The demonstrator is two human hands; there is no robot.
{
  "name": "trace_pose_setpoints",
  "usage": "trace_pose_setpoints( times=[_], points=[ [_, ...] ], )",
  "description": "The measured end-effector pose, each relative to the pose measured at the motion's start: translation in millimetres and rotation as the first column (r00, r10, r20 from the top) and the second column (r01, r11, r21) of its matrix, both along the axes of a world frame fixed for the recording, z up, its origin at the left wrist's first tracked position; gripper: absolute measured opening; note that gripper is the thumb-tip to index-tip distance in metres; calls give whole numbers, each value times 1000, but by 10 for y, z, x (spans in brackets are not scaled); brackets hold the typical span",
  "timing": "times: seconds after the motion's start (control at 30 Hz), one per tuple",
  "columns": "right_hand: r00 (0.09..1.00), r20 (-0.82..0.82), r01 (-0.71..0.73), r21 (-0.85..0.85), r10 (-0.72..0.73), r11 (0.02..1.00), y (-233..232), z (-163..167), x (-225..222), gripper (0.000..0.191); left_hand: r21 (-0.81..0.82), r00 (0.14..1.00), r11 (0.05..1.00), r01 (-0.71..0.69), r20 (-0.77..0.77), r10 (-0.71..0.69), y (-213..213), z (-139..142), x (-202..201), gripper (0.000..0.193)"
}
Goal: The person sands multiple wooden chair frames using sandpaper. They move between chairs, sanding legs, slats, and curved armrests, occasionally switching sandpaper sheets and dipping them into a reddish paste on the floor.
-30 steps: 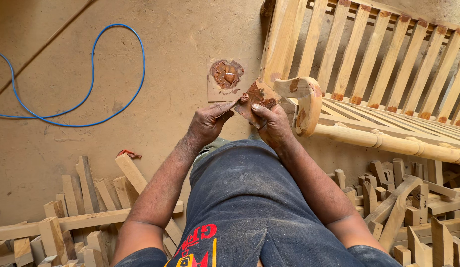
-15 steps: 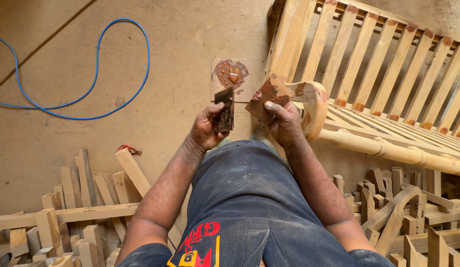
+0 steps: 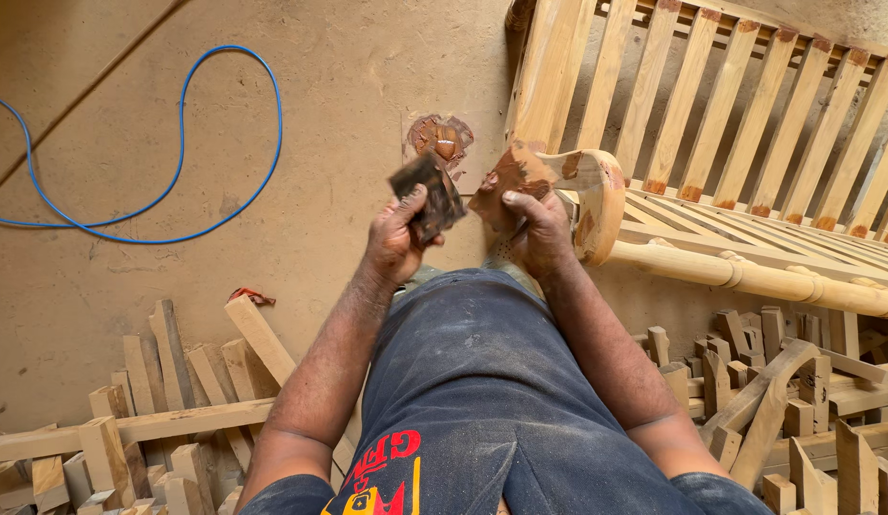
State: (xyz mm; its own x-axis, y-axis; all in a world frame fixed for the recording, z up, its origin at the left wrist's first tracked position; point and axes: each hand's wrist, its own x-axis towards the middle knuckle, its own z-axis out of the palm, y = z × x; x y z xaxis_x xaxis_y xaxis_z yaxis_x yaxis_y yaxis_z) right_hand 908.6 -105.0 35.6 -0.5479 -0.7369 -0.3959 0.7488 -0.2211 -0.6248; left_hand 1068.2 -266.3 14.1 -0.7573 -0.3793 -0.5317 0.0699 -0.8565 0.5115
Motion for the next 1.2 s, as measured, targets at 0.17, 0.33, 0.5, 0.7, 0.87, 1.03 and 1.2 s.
trace_pose_setpoints(
  times=[0.17, 0.33, 0.5, 0.7, 0.87, 1.03, 1.2],
  points=[
    [1000, -22, -5, 85, 7, 996, -3, 43, 38, 32, -186, 997, 980, -74, -44, 67, -16, 68, -47, 31],
    [997, -77, 0, 168, 13, 986, -69, 80, 166, 29, -326, 995, 945, -32, -103, -2, 126, 41, -76, 35],
    [993, -112, -20, 191, 42, 981, -50, 95, 175, 30, -468, 995, 880, 80, -20, -101, 158, -57, -59, 35],
    [994, -106, -13, 135, 28, 991, -26, 22, 174, 32, -560, 957, 777, 287, 131, -259, 141, -170, 21, 33],
    [987, -160, 18, 149, 6, 989, -11, 53, 154, 32, -685, 920, 623, 379, 204, -335, 183, -100, 56, 27],
    [992, -117, 60, 139, -44, 989, -61, 160, 76, 29, -753, 838, 386, 533, 406, -364, 100, -86, 123, 28],
    [992, -58, 115, -24, -116, 993, -18, 193, -55, 33, -664, 934, 664, 343, 169, -314, -2, -178, 190, 41]
  ],
)
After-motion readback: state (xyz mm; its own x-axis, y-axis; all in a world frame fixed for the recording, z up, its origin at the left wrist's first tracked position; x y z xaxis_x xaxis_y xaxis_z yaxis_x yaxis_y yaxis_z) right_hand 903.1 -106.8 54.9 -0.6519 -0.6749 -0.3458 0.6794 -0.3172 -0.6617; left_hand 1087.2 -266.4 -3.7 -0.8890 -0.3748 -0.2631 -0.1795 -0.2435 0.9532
